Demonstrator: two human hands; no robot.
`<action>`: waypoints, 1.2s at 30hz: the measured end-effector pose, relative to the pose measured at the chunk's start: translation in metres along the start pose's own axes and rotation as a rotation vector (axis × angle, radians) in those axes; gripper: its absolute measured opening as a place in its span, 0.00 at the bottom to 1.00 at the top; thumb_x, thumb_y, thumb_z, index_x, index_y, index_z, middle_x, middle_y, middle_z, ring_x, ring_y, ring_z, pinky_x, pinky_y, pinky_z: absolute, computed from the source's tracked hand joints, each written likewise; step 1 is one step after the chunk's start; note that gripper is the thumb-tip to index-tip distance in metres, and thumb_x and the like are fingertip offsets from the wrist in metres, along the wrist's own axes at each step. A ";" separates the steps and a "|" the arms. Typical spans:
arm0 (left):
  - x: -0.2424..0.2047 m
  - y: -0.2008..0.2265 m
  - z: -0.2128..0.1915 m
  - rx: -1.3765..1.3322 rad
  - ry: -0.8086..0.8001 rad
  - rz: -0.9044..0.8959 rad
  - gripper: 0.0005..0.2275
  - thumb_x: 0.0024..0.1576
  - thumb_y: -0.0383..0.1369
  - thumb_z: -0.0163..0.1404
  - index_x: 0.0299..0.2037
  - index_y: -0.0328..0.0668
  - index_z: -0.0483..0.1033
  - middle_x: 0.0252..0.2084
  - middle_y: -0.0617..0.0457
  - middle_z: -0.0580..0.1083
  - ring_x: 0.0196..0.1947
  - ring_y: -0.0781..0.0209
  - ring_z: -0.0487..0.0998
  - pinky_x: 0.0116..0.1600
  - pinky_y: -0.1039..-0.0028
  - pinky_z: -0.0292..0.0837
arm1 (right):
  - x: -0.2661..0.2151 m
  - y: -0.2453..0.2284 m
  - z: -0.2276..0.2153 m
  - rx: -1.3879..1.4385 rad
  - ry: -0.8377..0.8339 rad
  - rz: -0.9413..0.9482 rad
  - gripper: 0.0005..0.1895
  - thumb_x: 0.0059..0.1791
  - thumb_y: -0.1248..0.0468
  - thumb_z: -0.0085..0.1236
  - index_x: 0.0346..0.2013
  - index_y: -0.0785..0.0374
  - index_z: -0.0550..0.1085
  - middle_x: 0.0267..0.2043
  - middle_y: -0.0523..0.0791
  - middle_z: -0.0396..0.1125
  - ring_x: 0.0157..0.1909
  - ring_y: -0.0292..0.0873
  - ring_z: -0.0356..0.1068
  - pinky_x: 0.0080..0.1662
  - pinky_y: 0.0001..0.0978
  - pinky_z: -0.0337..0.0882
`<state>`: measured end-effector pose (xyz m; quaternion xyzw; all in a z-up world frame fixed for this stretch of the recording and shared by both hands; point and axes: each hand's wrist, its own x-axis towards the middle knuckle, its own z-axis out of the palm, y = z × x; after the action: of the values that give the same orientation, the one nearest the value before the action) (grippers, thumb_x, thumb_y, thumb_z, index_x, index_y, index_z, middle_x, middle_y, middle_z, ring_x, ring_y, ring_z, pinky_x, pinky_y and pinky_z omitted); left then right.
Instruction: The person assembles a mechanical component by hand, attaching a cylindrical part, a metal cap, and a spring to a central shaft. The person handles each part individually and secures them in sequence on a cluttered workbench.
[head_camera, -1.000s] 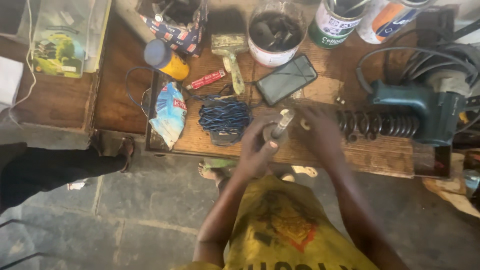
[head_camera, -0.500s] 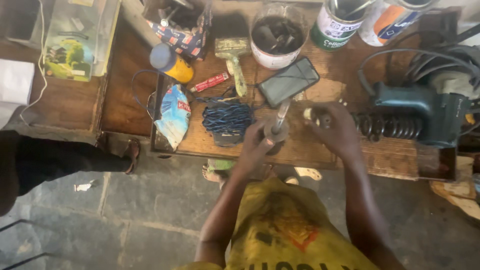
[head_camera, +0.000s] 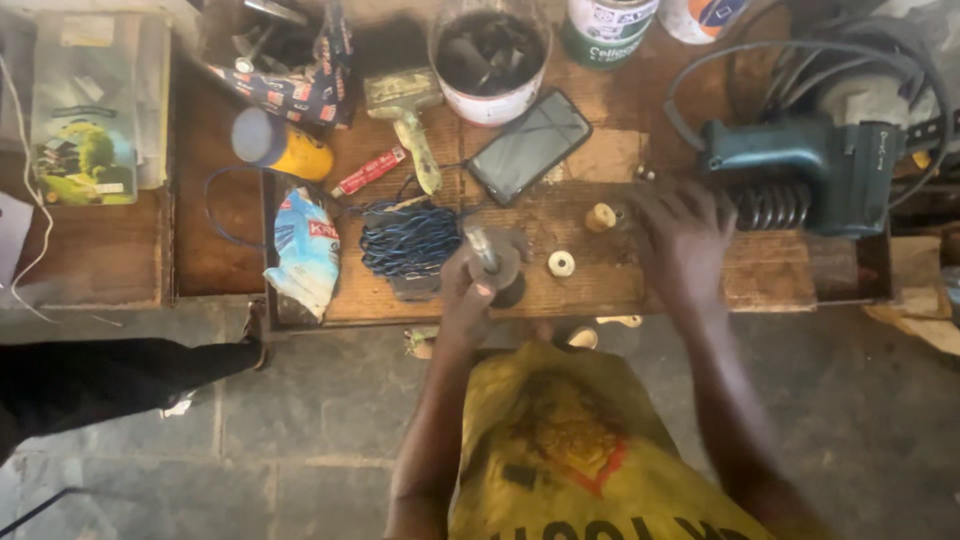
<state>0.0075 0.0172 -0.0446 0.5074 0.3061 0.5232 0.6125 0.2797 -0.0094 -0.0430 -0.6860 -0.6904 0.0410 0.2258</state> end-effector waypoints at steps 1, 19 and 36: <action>0.002 0.002 0.002 -0.002 -0.003 0.022 0.33 0.55 0.62 0.52 0.46 0.32 0.76 0.46 0.49 0.77 0.47 0.60 0.76 0.53 0.69 0.71 | 0.007 0.007 -0.002 -0.086 0.052 -0.096 0.20 0.48 0.64 0.60 0.55 0.52 0.78 0.59 0.43 0.72 0.68 0.53 0.61 0.65 0.68 0.54; -0.004 -0.007 -0.004 -0.071 -0.056 -0.038 0.31 0.56 0.59 0.55 0.48 0.33 0.75 0.47 0.48 0.75 0.44 0.63 0.72 0.50 0.71 0.68 | 0.061 0.028 0.000 -0.310 -0.491 -0.276 0.29 0.35 0.44 0.68 0.43 0.57 0.78 0.50 0.47 0.72 0.69 0.51 0.58 0.66 0.74 0.44; -0.016 -0.030 -0.009 -0.247 -0.051 -0.189 0.23 0.51 0.32 0.51 0.59 0.31 0.72 0.45 0.54 0.70 0.39 0.66 0.68 0.40 0.76 0.65 | 0.038 -0.013 -0.009 -0.330 -0.407 -0.395 0.26 0.43 0.57 0.65 0.55 0.51 0.75 0.60 0.47 0.66 0.68 0.53 0.58 0.64 0.59 0.56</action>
<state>0.0049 0.0067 -0.0783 0.4102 0.2701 0.4836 0.7245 0.2725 0.0242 -0.0207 -0.5438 -0.8385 0.0201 -0.0277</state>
